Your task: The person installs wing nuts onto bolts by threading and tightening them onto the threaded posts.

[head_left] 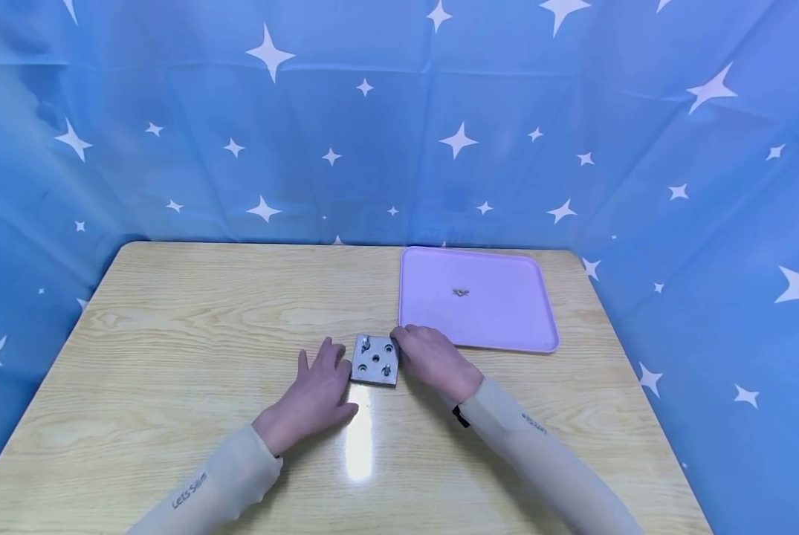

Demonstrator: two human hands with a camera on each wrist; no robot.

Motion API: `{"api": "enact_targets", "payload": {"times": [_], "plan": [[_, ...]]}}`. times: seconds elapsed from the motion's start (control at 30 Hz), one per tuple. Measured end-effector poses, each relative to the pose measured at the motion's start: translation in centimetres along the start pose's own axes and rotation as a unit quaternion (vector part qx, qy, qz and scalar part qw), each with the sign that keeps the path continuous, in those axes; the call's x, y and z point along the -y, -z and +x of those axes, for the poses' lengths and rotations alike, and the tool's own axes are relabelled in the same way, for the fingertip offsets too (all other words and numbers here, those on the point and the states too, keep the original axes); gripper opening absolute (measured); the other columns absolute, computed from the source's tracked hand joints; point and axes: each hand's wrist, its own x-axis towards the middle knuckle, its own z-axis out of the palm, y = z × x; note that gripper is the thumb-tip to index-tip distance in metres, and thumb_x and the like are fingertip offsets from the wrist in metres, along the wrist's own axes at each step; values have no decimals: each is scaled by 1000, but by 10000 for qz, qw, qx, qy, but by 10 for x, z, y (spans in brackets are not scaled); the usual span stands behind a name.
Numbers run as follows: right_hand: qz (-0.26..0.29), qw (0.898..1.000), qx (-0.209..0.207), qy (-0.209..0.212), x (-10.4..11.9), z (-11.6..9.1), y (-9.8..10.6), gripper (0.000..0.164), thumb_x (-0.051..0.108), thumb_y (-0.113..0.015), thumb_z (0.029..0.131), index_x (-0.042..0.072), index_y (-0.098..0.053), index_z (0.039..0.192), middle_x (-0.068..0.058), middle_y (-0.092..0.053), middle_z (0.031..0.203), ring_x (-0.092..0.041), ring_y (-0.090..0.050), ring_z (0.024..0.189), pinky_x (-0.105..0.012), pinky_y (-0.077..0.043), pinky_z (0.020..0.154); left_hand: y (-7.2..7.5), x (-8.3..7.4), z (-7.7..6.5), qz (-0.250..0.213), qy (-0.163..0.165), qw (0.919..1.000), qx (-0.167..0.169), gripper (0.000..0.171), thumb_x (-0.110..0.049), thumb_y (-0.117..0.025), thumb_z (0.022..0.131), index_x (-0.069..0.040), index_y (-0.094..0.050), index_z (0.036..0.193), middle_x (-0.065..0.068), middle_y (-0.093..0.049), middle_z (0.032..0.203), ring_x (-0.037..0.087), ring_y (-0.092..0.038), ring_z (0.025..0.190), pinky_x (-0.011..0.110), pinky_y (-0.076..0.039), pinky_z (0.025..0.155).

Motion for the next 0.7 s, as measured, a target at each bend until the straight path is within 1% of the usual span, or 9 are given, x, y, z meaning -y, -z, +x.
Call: {"api": "enact_targets", "payload": {"times": [0.1,0.2,0.27,0.3,0.4,0.47,0.53,0.63,0.7], "plan": [[-31,10000,-15,4,-1,6,-2,14,-1,-61,98,1,-67,111,-10,-68,85,-21,-64,71,-35,-55,62,-3,-4,-5,-56,-179,9998,5,59,-31,-84,84,9,-62,121,35,-35,153,57,-22,148,81,-23,108],[29,9999,71,-110,0,9,-4,19,1,-59,101,0,-65,119,-12,-70,91,-23,-66,76,-36,-57,66,-3,-5,-8,-83,-306,9995,9,55,-30,-83,85,7,-62,121,32,-33,155,58,-22,147,81,-25,107],[97,9996,126,-231,0,9,-4,24,4,-61,102,-1,-64,125,-13,-71,98,-24,-68,81,-35,-58,70,-2,-5,-7,-113,-278,9995,-16,54,-31,-82,86,6,-63,120,32,-35,155,57,-25,147,80,-26,107],[114,9995,130,-273,0,9,-4,26,5,-61,102,-1,-64,127,-13,-71,99,-24,-68,82,-36,-58,72,-1,-5,-6,-151,-227,9996,-53,55,-32,-83,86,6,-62,121,32,-37,154,56,-27,146,79,-26,108],[142,9991,57,-392,-3,5,-1,28,8,-62,102,0,-63,129,-12,-72,98,-23,-68,81,-36,-58,71,2,-3,2,-329,-12,9993,-158,72,-38,-85,84,8,-58,131,30,-41,152,52,-30,147,77,-27,110],[163,9988,-71,-461,-5,2,3,28,10,-63,102,2,-64,129,-9,-71,95,-21,-67,79,-36,-57,70,3,-1,10,-439,95,9988,-178,91,-44,-88,80,10,-49,142,29,-40,155,50,-29,148,76,-27,110],[204,9981,-217,-546,-8,-2,8,28,11,-63,101,3,-65,128,-5,-68,91,-18,-64,77,-35,-56,69,4,1,19,-507,185,9985,-109,109,-49,-90,76,8,-38,152,28,-35,159,48,-25,151,75,-24,112],[234,9965,-433,-672,-12,-8,15,28,13,-64,101,5,-68,127,-2,-66,89,-17,-62,77,-36,-55,69,4,6,30,-488,242,9985,-23,119,-53,-91,72,7,-33,156,26,-32,162,47,-22,152,74,-22,114],[185,9956,-547,-741,-16,-11,19,28,14,-66,100,6,-69,126,-2,-67,91,-17,-62,79,-36,-55,70,4,9,36,-433,242,9988,17,115,-53,-92,71,7,-38,154,25,-33,161,46,-23,152,73,-22,115]]}}
